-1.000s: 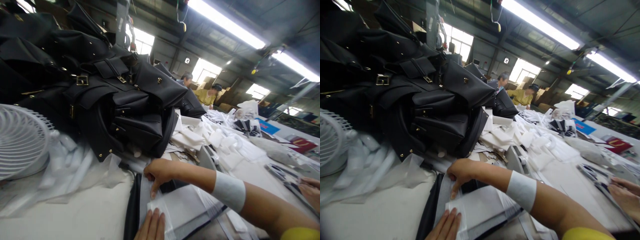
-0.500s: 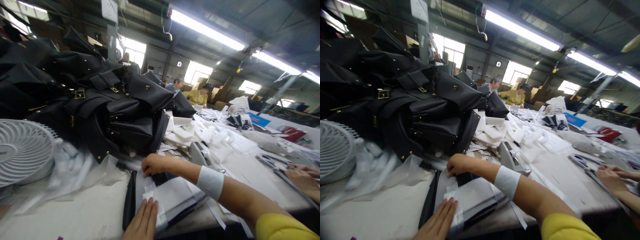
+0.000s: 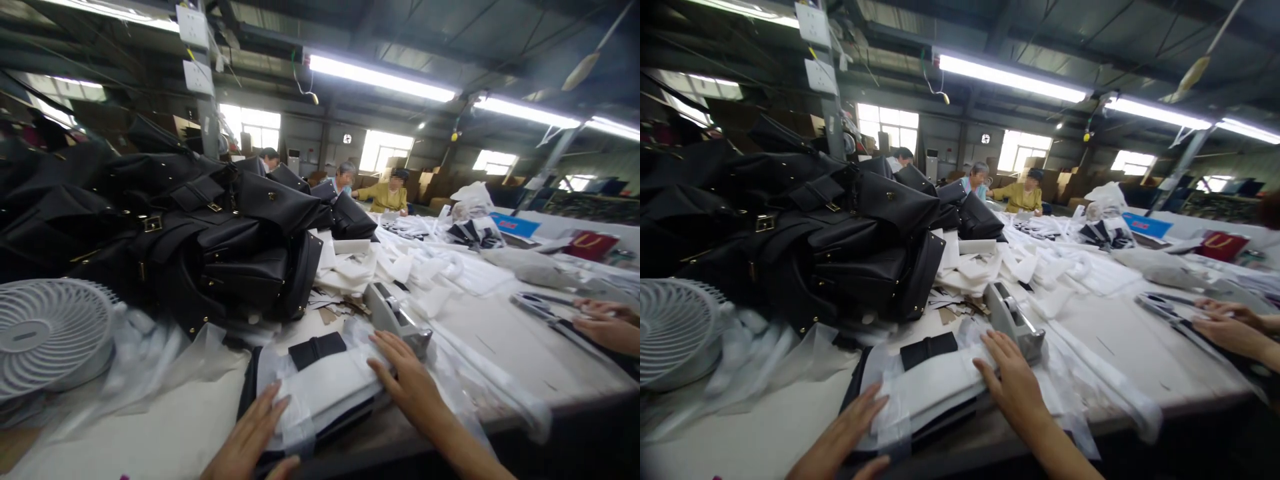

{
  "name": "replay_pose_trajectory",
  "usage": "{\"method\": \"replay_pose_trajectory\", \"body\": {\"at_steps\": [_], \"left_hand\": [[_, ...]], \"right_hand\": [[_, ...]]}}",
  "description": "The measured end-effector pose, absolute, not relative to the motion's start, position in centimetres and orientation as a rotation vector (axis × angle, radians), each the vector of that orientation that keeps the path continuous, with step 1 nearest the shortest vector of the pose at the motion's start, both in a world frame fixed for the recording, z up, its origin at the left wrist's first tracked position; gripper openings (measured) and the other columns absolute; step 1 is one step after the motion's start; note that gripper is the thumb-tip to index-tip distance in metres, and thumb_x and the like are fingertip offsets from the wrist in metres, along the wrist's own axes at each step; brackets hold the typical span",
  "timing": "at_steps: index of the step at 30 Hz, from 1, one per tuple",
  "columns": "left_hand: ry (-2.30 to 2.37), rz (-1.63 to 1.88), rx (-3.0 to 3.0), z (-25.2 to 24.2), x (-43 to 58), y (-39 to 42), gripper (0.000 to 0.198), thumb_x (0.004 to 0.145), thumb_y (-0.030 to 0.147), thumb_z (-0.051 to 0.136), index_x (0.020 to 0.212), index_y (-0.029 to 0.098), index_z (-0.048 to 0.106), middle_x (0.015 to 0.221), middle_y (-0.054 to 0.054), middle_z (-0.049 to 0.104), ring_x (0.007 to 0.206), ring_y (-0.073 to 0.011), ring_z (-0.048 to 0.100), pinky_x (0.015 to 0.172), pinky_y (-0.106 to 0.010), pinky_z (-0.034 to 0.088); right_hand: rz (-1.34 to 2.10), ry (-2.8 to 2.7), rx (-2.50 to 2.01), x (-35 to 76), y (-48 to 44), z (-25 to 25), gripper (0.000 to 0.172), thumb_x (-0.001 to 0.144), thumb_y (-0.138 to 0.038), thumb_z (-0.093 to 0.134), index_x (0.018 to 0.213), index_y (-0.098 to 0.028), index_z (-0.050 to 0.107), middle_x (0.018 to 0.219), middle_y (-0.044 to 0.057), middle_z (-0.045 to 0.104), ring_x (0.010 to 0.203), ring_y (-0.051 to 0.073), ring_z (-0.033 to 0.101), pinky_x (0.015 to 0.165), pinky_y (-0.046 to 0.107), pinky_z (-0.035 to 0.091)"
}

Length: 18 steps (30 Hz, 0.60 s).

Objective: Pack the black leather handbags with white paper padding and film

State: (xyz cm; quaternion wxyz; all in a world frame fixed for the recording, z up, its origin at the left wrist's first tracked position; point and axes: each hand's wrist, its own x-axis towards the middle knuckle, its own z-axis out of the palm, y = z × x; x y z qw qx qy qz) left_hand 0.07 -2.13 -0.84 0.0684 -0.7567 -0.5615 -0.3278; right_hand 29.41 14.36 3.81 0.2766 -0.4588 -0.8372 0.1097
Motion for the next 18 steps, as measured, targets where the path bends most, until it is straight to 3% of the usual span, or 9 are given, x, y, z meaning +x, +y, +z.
{"method": "replay_pose_trajectory", "body": {"at_steps": [3, 7, 10, 13, 18], "left_hand": [[-2.4, -1.459, -1.857, -1.1, -0.9, -2.2, 0.057, 0.086, 0.043, 0.062, 0.141, 0.031, 0.048, 0.148, -0.002, 0.049, 0.128, -0.0257, 0.054, 0.108, -0.038, 0.042], [-3.024, -2.065, -1.308, -1.1, -1.5, -0.9, 0.075, 0.083, 0.053, 0.063, 0.144, 0.014, 0.043, 0.146, -0.012, 0.05, 0.132, -0.03, 0.049, 0.112, -0.042, 0.035], [-3.063, -2.477, -1.134, -0.2, -1.0, -0.1, 0.079, 0.076, 0.05, 0.074, 0.141, 0.014, 0.047, 0.146, -0.013, 0.049, 0.137, -0.0291, 0.043, 0.116, -0.041, 0.031], [-2.915, -2.865, -1.081, 0.4, 0.1, -0.2, 0.078, 0.065, 0.049, 0.083, 0.131, 0.016, 0.057, 0.141, -0.01, 0.057, 0.134, -0.0312, 0.047, 0.116, -0.042, 0.032], [-2.714, -2.75, -1.036, -0.5, 1.1, -1.9, 0.078, 0.057, 0.056, 0.084, 0.123, 0.021, 0.063, 0.135, -0.006, 0.062, 0.133, -0.0339, 0.047, 0.119, -0.043, 0.027]], "right_hand": [[0.495, -2.13, -1.454, 31.1, 14.1, 2.6, 0.065, 0.092, -0.051, 0.046, 0.142, -0.01, 0.048, 0.147, 0.015, 0.048, 0.137, 0.031, 0.043, 0.116, 0.05, 0.032], [0.782, -2.05, -1.547, 31.4, 14.6, 3.5, 0.077, 0.086, -0.057, 0.052, 0.148, -0.012, 0.041, 0.149, 0.013, 0.046, 0.138, 0.031, 0.042, 0.116, 0.045, 0.031], [0.979, -1.925, -1.544, 31.8, 15.5, 4.3, 0.077, 0.08, -0.054, 0.06, 0.145, -0.015, 0.046, 0.145, 0.012, 0.051, 0.137, 0.032, 0.044, 0.116, 0.045, 0.03], [1.189, -1.754, -1.493, 32.5, 15.6, 4.3, 0.085, 0.075, -0.052, 0.065, 0.147, -0.015, 0.042, 0.142, 0.016, 0.054, 0.135, 0.031, 0.047, 0.114, 0.045, 0.032], [1.458, -1.46, -1.251, 33.9, 13.6, 3.9, 0.106, 0.062, -0.042, 0.075, 0.153, -0.015, 0.027, 0.148, 0.019, 0.046, 0.139, 0.031, 0.04, 0.114, 0.043, 0.032]]}}
